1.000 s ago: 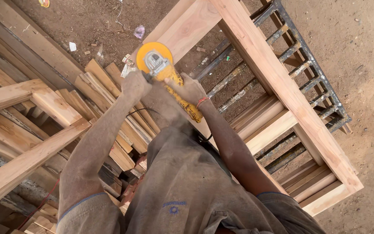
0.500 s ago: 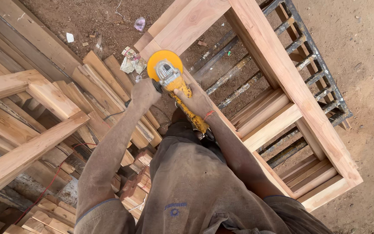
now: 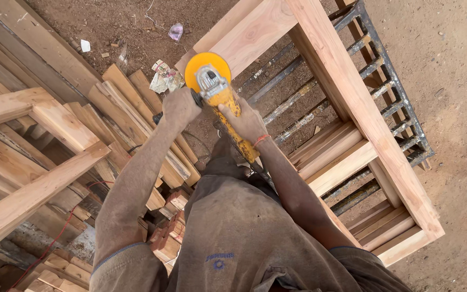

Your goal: The person uses an angle grinder with a sanding disc to smooth the surfaces of a wooden frame. The person moves the tool along the frame's edges and corners, then flips the frame to sand the opposite side.

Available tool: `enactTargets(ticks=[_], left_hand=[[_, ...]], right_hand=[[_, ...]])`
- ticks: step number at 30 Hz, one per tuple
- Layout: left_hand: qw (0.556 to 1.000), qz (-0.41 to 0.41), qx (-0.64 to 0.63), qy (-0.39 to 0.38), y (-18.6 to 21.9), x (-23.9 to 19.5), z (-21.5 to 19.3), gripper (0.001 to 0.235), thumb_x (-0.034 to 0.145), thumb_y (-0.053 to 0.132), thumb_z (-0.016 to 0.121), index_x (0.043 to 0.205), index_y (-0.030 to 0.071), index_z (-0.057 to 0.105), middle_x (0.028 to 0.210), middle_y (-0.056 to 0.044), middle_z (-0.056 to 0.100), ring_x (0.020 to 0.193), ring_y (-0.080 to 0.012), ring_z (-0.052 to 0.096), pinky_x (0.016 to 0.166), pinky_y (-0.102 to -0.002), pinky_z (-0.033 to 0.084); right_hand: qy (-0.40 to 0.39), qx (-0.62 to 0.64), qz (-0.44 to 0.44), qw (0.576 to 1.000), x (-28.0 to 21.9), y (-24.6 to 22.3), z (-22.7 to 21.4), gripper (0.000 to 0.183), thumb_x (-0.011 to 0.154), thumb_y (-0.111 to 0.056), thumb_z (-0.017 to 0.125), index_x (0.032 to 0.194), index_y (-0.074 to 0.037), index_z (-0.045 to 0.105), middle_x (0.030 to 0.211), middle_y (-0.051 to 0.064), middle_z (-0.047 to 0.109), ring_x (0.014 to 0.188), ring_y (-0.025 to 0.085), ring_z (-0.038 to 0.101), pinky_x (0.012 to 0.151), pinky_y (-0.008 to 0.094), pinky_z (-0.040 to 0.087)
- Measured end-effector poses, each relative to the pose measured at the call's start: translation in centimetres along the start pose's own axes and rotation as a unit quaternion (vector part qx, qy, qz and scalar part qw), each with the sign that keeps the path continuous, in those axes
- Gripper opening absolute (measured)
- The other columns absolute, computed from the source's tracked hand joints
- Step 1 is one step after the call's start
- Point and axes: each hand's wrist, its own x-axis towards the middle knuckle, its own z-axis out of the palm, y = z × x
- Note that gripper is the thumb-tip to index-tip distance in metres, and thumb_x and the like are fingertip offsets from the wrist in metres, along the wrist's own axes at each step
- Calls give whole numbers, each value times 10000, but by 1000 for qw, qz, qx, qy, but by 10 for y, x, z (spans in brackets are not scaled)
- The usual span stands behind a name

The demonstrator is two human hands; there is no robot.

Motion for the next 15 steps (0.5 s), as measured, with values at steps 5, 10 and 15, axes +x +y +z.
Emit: enactTargets(ticks=[5,10,15], left_hand=[[999,25,22,9,3,25,-2,241,790,255,718,822,19,753,769,-202,727,747,-360,743,677,-463,596],[994,47,70,-72,43,56,24,186,841,203,717,881,22,719,748,-123,738,651,-246,748,571,-417,610],[989,109,95,-14,75,122,20,159,791,187,732,880,56,723,707,-81,676,601,-199,659,555,-381,558]], right_hand=[[-13,-34,34,999,17,-2,-10,899,854,-784,542,1309,-11,602,944,249,752,955,360,759,856,480,582],[-10,5,107,994,17,28,-34,976,838,-810,446,1404,-17,507,835,163,754,718,222,779,728,409,648],[40,17,96,994,52,39,-58,1015,873,-837,440,1395,31,516,804,118,744,692,199,781,713,380,646]])
